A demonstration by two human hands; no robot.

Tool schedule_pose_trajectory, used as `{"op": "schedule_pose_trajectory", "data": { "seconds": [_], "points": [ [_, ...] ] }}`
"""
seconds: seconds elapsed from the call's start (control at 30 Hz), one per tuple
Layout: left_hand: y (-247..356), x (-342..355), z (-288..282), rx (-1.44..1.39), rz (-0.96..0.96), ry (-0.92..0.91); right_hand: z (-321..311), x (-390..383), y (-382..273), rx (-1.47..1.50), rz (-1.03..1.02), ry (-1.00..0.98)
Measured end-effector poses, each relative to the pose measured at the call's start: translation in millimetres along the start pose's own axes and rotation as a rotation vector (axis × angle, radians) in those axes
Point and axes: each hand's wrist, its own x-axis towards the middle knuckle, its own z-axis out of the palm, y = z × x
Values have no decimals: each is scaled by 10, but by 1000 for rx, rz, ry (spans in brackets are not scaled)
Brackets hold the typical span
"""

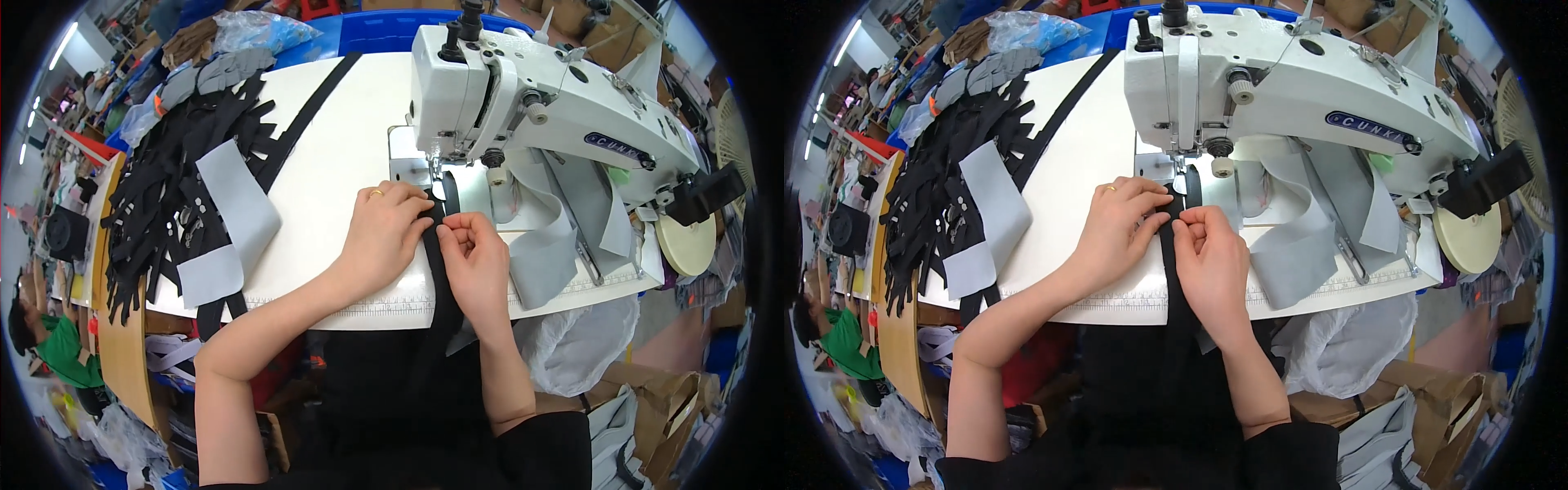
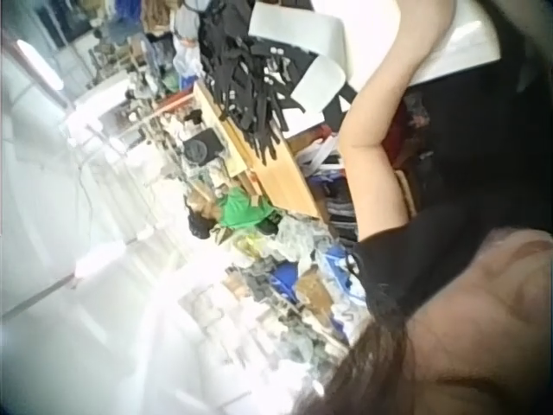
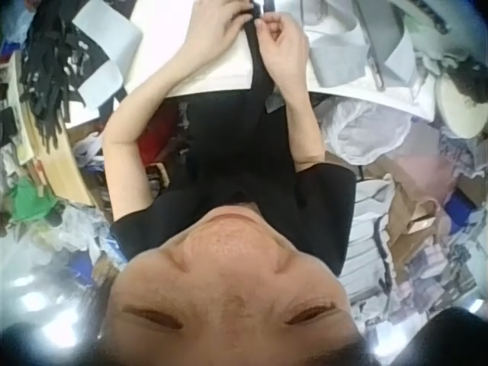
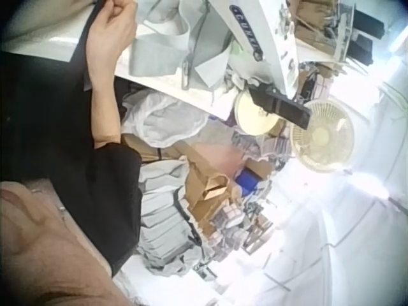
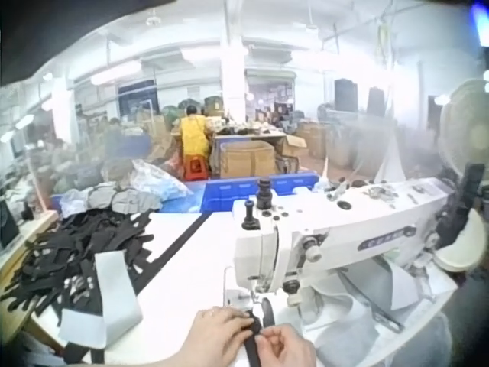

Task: Sewing black and grey fabric strips together using an industrial sewing machine.

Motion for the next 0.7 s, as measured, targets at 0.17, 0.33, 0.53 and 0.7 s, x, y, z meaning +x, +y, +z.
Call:
{"op": "schedule_pose_trajectory", "data": {
  "seconds": [0.17,0.33,0.53,0.7],
  "points": [
    [-46,30,-1,118,135,-7,49,-2,-8,-408,-401,204],
    [-137,29,14,-9,62,-21,94,90,11,-401,-309,161],
    [-161,-30,-29,-3,83,-19,148,81,-38,-365,-213,156],
    [-131,-44,-37,28,72,-41,81,173,42,-66,-38,93]
  ]
}}
